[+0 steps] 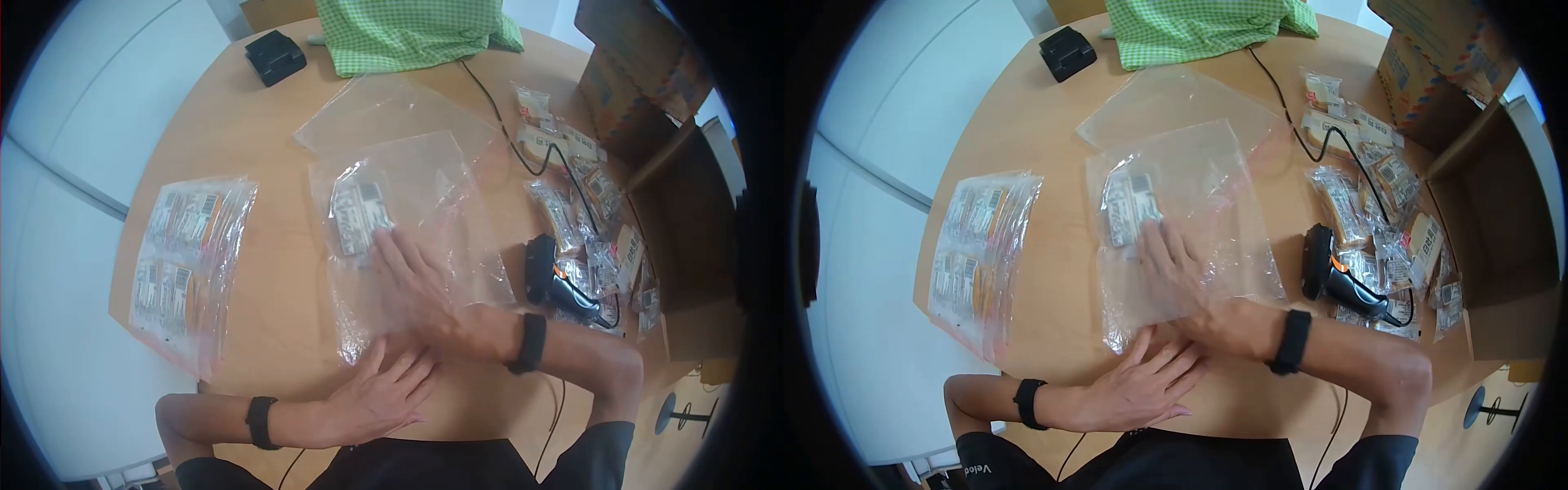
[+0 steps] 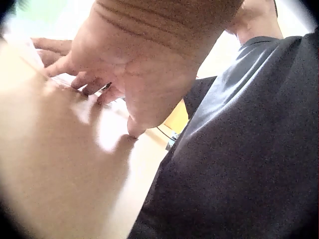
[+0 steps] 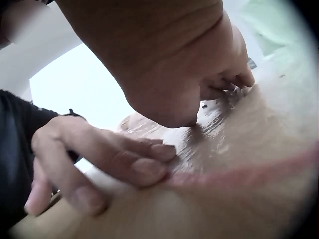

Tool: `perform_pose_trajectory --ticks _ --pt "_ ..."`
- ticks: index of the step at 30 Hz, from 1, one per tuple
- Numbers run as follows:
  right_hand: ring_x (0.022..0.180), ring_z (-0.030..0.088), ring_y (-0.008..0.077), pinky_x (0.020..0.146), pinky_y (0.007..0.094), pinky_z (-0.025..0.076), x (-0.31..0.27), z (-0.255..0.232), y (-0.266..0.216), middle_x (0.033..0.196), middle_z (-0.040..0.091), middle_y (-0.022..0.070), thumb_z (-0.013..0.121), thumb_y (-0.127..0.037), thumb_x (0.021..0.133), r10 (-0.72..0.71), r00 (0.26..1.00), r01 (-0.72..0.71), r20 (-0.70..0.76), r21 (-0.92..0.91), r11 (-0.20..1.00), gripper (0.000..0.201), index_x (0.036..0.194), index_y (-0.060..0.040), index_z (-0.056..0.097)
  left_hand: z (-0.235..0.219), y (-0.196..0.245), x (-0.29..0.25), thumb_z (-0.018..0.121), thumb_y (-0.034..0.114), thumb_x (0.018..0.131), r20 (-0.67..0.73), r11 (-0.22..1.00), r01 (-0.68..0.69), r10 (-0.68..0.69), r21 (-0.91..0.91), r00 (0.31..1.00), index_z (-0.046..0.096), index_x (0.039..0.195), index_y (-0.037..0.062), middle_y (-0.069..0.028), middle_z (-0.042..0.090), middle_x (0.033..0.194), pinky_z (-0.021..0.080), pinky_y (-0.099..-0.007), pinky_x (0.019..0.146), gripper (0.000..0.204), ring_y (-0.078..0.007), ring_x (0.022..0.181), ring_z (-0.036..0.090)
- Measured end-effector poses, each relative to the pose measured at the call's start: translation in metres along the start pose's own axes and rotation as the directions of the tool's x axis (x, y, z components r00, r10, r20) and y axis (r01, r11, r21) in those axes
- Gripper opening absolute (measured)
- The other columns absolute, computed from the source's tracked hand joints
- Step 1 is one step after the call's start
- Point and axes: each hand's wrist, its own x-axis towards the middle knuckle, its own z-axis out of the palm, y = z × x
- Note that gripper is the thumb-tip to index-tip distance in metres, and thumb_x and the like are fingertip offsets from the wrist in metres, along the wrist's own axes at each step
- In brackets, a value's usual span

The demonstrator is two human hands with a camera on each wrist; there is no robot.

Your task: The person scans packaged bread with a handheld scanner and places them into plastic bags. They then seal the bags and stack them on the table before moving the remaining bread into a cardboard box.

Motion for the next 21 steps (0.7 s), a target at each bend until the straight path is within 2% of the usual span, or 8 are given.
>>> perform_pose_trajectory --ticks 8,11,13,15,17,18,19,21 --pt "0.145 0.046 0.0484 0.122 0.0555 0.036 0.013 0.013 0.001 0.154 0.048 0.0325 0.066 -0.023 0.085 0.007 0.981 -0.007 -0.194 0.001 1.0 0.064 0.137 0.0125 0.056 -0.01 -0.002 0.005 0.069 0.051 0.096 0.098 0.997 -0.005 0.012 -0.072 0.995 0.056 0.144 -0.0014 -0.025 0.049 0.148 0.032 -0.0727 0.114 0.073 -0.0408 0.14 0.047" --pt "0.111 0.067 0.0359 0.1 0.0464 0.051 -0.023 -0.069 -0.039 0.129 0.066 0.0238 0.065 -0.026 0.087 -0.202 0.945 0.135 0.255 0.26 0.956 0.045 0.12 0.0045 0.069 -0.001 -0.006 -0.002 0.071 0.042 0.097 0.279 0.977 0.06 -0.001 -0.204 0.96 0.055 0.143 -0.0019 -0.019 0.058 0.143 0.044 -0.0566 0.109 0.065 -0.033 0.129 0.058" --pt "0.11 0.07 0.0338 0.083 0.0413 0.059 -0.05 -0.14 -0.04 0.112 0.071 0.0165 0.066 -0.021 0.084 -0.262 0.958 0.233 0.119 0.218 0.948 0.039 0.115 0.0021 0.071 0.011 -0.009 -0.003 0.07 0.048 0.098 0.291 0.52 0.352 -0.198 -0.779 0.936 0.058 0.143 -0.0001 -0.0268 0.049 0.148 0.039 -0.0731 0.108 0.067 -0.0442 0.142 0.045" --pt "0.094 0.07 0.0279 0.072 0.036 0.057 -0.053 -0.191 0.015 0.104 0.071 0.0105 0.069 -0.02 0.083 -0.245 0.951 0.158 0.191 0.384 0.91 0.032 0.11 -0.004 0.072 0.0 -0.009 -0.002 0.071 0.049 0.096 -0.012 0.994 -0.107 0.107 -0.01 0.994 0.059 0.144 0.0015 -0.0287 0.049 0.149 0.039 -0.0747 0.107 0.068 -0.047 0.144 0.043" --pt "0.084 0.07 0.0289 0.067 0.0348 0.057 -0.07 -0.193 0.087 0.102 0.071 0.0102 0.073 -0.015 0.083 0.067 0.997 -0.062 -0.042 0.1 0.993 0.026 0.107 -0.0053 0.072 -0.023 -0.006 0.012 0.072 0.05 0.094 0.149 0.995 -0.098 0.093 0.025 0.984 0.058 0.145 0.002 -0.0301 0.048 0.151 0.038 -0.076 0.108 0.071 -0.0486 0.147 0.041" --pt "0.092 0.073 0.0336 0.072 0.039 0.059 -0.064 -0.214 0.12 0.109 0.073 0.0147 0.073 -0.014 0.087 0.289 0.947 -0.264 0.14 -0.174 0.949 0.027 0.113 -0.0053 0.074 -0.025 -0.007 0.012 0.073 0.051 0.093 0.153 0.993 -0.112 0.106 0.032 0.982 0.058 0.145 0.0023 -0.0303 0.047 0.152 0.038 -0.0757 0.108 0.072 -0.048 0.148 0.04" --pt "0.093 0.072 0.0383 0.078 0.0483 0.059 -0.074 -0.201 0.167 0.108 0.074 0.0177 0.07 -0.03 0.095 0.603 0.798 -0.603 -0.002 -0.009 0.797 0.032 0.117 -0.0065 0.07 -0.029 -0.007 0.013 0.073 0.051 0.092 0.158 0.991 -0.124 0.116 0.042 0.981 0.058 0.145 0.0026 -0.0305 0.046 0.154 0.039 -0.0754 0.108 0.073 -0.0474 0.148 0.039" --pt "0.108 0.07 0.0437 0.091 0.0532 0.057 -0.105 -0.194 0.256 0.117 0.073 0.022 0.069 -0.045 0.097 0.724 0.689 -0.707 0.018 -0.198 0.679 0.047 0.122 -0.0051 0.07 -0.038 -0.008 0.015 0.073 0.049 0.093 0.157 0.987 -0.14 0.126 0.08 0.979 0.058 0.146 0.0026 -0.0309 0.046 0.154 0.041 -0.0693 0.11 0.072 -0.0476 0.147 0.041"
